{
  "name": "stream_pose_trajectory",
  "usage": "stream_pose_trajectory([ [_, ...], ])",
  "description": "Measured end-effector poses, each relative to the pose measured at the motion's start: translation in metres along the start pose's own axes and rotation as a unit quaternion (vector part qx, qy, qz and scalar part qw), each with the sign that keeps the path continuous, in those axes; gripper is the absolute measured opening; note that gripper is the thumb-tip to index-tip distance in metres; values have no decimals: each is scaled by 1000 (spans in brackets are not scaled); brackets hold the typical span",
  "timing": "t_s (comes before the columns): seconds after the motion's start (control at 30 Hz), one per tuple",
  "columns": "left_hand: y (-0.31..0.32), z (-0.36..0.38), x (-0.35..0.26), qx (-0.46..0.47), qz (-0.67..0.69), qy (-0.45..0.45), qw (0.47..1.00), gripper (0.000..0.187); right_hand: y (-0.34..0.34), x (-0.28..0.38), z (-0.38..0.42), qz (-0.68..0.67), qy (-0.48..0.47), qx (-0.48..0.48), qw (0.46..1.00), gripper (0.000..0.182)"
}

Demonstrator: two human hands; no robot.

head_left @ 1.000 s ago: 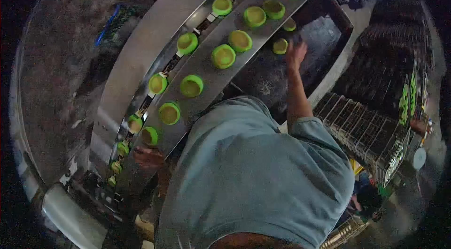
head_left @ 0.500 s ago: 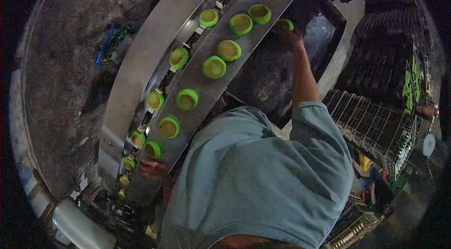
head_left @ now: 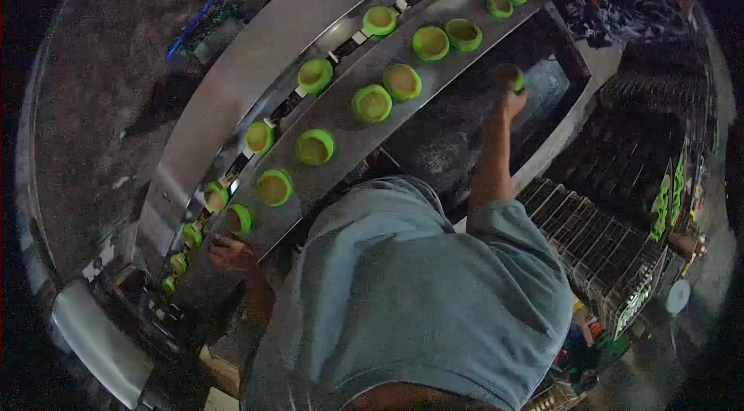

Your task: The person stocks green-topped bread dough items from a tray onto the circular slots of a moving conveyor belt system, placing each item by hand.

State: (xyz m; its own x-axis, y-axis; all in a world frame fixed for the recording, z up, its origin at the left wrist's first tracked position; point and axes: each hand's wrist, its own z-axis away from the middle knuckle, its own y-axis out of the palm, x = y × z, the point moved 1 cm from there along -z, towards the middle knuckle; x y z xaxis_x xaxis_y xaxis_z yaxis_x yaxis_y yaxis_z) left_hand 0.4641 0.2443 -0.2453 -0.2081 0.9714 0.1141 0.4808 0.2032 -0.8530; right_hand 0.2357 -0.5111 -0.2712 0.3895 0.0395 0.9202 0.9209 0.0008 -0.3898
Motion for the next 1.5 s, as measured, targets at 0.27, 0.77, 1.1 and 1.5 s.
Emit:
stream_pose_trajectory([
  [0.27,-19,-4,-5,-59,-153,260,952,44,35,36,-94,-298,-27,63,952,41],
  [0.77,108,26,74,38,53,-55,996,59,244,263,116,-28,-261,379,888,57],
  [1.1,33,9,25,94,-7,-73,993,47,258,235,183,55,-449,210,867,40],
  [1.5,36,5,31,180,55,-90,978,68,-83,-1,235,319,-245,217,890,49],
])
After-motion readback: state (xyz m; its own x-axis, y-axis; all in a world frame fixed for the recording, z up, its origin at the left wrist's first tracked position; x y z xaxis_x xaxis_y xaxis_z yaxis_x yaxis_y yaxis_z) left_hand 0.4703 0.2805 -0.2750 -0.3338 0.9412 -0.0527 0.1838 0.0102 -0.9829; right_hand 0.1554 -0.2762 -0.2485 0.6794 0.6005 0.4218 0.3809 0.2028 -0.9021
